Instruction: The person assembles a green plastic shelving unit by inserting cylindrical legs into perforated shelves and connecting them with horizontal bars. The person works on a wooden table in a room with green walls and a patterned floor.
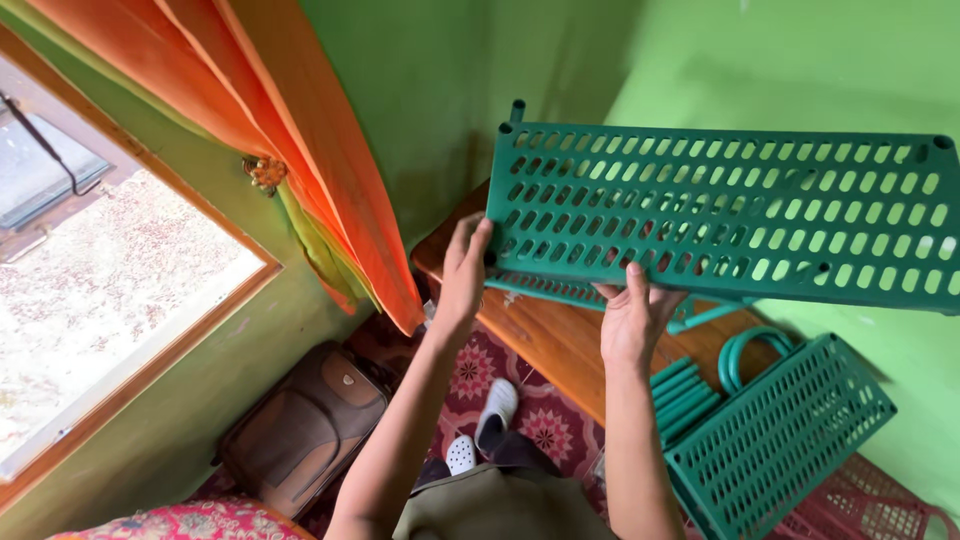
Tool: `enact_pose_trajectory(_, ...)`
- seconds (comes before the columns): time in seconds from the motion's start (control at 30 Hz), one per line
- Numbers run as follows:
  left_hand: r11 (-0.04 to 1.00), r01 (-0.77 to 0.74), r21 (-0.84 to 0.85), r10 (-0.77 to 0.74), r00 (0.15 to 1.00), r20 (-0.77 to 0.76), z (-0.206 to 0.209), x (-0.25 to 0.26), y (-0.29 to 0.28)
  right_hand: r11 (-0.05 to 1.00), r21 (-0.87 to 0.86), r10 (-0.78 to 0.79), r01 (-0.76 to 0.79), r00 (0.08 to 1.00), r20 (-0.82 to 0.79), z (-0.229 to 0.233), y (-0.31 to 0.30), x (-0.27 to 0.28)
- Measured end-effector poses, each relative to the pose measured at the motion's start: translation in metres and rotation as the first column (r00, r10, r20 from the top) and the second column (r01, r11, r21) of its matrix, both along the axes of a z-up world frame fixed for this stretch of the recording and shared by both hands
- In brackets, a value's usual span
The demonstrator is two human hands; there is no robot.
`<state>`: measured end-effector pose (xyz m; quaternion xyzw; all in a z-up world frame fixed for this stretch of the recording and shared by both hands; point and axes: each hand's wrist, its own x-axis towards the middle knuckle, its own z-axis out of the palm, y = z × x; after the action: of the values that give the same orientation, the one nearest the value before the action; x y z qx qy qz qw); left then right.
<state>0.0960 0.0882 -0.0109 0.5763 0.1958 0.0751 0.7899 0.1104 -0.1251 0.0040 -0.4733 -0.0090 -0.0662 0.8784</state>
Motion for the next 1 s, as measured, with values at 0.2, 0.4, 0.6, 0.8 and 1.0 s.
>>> enact_pose_trajectory(0.2, 0.992, -0.104, 0.071, 0.103, 0.994, 0.025, -0.019, 0.053, 0.039, 0.996, 0.037, -0.081, 0.082, 0.997, -0.012, -0.011, 0.007, 0.028)
enact_pose_trajectory(0.4, 0.985, -0.099, 0.141, 0.071, 0.978, 0.196, -0.038, 0.144, 0.074, 0.995, 0.067, -0.082, 0.078, 0.995, 0.062, -0.013, 0.01, 0.04)
enact_pose_trajectory(0.6, 0.98, 0.111, 0.163, -0.149, 0.958, 0.244, -0.058, 0.195, 0.076, 0.995, 0.054, -0.09, 0.087, 0.994, 0.068, -0.018, 0.01, 0.031)
enact_pose_trajectory(0.8, 0.937, 0.331, 0.111, -0.338, 0.94, 0.051, -0.043, 0.192, 0.057, 0.993, 0.055, -0.103, 0.101, 0.994, 0.04, -0.022, 0.005, 0.031)
enact_pose_trajectory(1.0, 0.923, 0.353, 0.155, -0.376, 0.913, 0.16, -0.032, 0.185, 0.046, 0.994, 0.059, -0.097, 0.095, 0.995, 0.032, -0.03, -0.006, 0.024)
